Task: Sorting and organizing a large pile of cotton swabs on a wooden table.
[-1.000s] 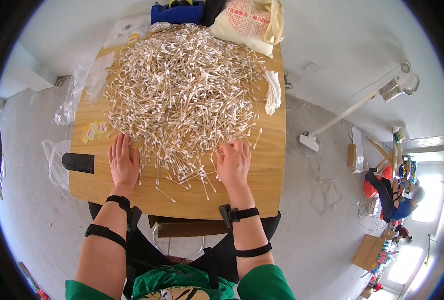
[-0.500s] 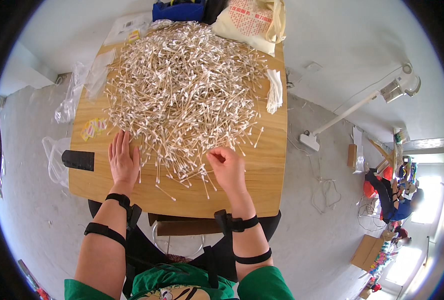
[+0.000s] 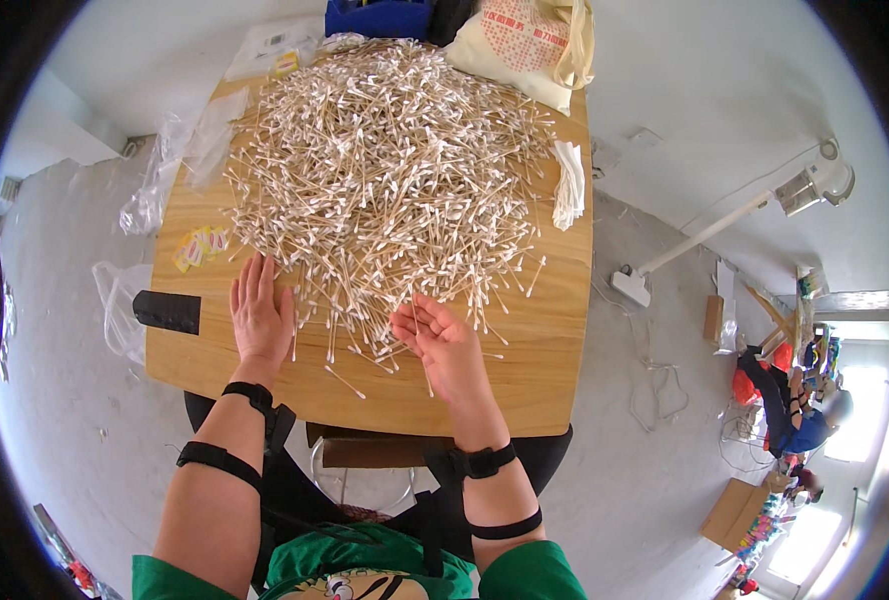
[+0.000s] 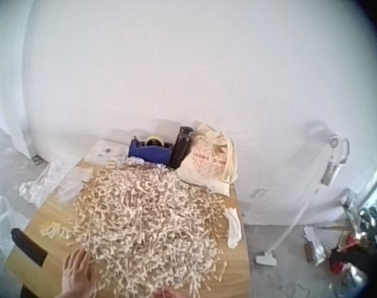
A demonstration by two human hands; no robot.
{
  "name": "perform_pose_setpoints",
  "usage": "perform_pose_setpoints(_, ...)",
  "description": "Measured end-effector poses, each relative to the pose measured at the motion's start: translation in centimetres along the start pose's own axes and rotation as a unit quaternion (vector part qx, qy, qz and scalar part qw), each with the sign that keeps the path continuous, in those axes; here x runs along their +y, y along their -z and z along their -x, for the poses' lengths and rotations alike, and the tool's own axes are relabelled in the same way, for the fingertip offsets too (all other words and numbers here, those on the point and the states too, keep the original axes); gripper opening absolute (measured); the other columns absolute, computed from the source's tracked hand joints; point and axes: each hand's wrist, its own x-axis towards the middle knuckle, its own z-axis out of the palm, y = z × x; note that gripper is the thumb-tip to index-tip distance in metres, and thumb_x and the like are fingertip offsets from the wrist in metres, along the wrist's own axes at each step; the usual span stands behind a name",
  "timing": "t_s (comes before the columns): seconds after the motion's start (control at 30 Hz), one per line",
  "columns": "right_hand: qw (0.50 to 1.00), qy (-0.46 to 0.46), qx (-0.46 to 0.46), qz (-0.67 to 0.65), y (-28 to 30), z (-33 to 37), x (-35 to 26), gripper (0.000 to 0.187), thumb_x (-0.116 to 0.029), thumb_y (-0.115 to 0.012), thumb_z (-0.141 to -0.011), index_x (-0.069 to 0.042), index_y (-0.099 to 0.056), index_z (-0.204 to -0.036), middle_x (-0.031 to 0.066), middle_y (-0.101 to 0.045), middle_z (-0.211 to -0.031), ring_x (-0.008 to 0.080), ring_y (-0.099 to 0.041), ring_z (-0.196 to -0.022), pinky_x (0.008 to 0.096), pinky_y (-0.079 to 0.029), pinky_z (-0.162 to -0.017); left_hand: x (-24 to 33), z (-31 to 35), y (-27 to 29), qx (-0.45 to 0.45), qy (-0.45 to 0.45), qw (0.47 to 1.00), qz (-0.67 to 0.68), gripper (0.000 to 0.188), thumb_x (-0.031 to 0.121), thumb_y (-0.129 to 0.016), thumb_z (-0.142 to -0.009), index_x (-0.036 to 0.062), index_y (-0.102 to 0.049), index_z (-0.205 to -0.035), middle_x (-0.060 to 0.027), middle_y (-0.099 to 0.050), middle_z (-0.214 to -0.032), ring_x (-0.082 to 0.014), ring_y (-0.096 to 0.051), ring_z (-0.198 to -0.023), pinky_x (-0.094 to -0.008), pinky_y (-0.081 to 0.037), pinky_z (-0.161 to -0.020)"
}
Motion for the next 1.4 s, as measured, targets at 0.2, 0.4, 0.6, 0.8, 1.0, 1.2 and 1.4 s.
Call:
perform_pose_setpoints(0.2, 0.996, 0.010, -0.032, -0.085, -0.5, 1.1, 0.0, 0.043, 0.015, -0.047, -0.088, 0.003, -0.051, -0.129, 0.0181, -0.057, -0.125, 0.0307, -0.055, -0.120, 0.0411, -0.045, -0.105, -0.1, -0.1, -0.1, -0.004, 0.003, 1.000, -0.005, 0.054, 0.029, -0.053, -0.094, 0.0107, -0.041, -0.144, -0.0100, -0.042, -0.148, -0.0265, -0.033, -0.140, -0.0443, -0.021, -0.117)
perform_pose_setpoints(0.4, 0.999, -0.017, -0.005, -0.051, -0.7, 1.8, 0.9, 0.036, 0.006, -0.050, -0.094, 0.001, -0.051, -0.130, 0.0134, -0.062, -0.113, 0.0250, -0.064, -0.104, 0.0349, -0.054, -0.091, 0.0, 0.0, 0.3, -0.012, 0.008, 1.000, 0.009, 0.055, 0.029, -0.053, -0.094, 0.0107, -0.040, -0.144, -0.0098, -0.040, -0.149, -0.0260, -0.032, -0.141, -0.0440, -0.020, -0.118)
perform_pose_setpoints(0.6, 0.987, -0.112, -0.043, 0.106, -1.9, 3.8, 1.5, 0.020, -0.006, -0.046, -0.100, 0.002, -0.054, -0.117, 0.0102, -0.066, -0.094, 0.0189, -0.068, -0.081, 0.0309, -0.057, -0.074, -0.1, 0.1, 0.4, -0.021, 0.002, 1.000, 0.017, 0.055, 0.029, -0.052, -0.093, 0.0097, -0.040, -0.143, -0.0111, -0.038, -0.150, -0.0275, -0.032, -0.140, -0.0452, -0.019, -0.118)
perform_pose_setpoints(0.8, 0.993, -0.092, -0.058, 0.044, -3.6, 4.2, 2.8, 0.013, -0.009, -0.042, -0.102, -0.001, -0.050, -0.108, 0.0139, -0.067, -0.095, 0.0248, -0.070, -0.088, 0.0350, -0.057, -0.078, -0.3, 0.1, 0.2, -0.021, 0.010, 1.000, 0.021, 0.055, 0.031, -0.051, -0.094, 0.0099, -0.040, -0.144, -0.0106, -0.037, -0.151, -0.0266, -0.030, -0.141, -0.0449, -0.019, -0.118)
perform_pose_setpoints(1.0, 0.993, -0.100, -0.053, 0.035, -5.1, 4.5, 2.3, 0.012, -0.002, -0.042, -0.100, -0.002, -0.047, -0.110, 0.0172, -0.065, -0.106, 0.0297, -0.066, -0.103, 0.0384, -0.054, -0.089, 0.0, 0.1, 0.0, -0.018, 0.005, 1.000, 0.010, 0.056, 0.031, -0.051, -0.094, 0.0101, -0.039, -0.144, -0.0106, -0.039, -0.150, -0.0258, -0.031, -0.141, -0.0446, -0.020, -0.117)
perform_pose_setpoints(1.2, 0.995, -0.075, -0.059, 0.038, -6.0, 5.3, 2.4, 0.030, 0.008, -0.050, -0.093, -0.001, -0.047, -0.122, 0.0164, -0.064, -0.112, 0.0308, -0.063, -0.109, 0.0414, -0.053, -0.094, -0.1, 0.2, 0.1, -0.016, 0.000, 1.000, 0.011, 0.055, 0.031, -0.050, -0.095, 0.0099, -0.039, -0.144, -0.0101, -0.037, -0.151, -0.0254, -0.030, -0.141, -0.0443, -0.020, -0.117)
perform_pose_setpoints(1.4, 0.997, -0.060, -0.053, 0.015, -6.7, 5.7, 3.1, 0.036, 0.007, -0.051, -0.093, 0.000, -0.048, -0.127, 0.0140, -0.064, -0.110, 0.0286, -0.064, -0.105, 0.0404, -0.053, -0.093, 0.2, 0.0, 0.3, -0.014, 0.004, 1.000, 0.026, 0.054, 0.031, -0.049, -0.095, 0.0100, -0.039, -0.145, -0.0102, -0.037, -0.151, -0.0253, -0.030, -0.142, -0.0441, -0.019, -0.118)
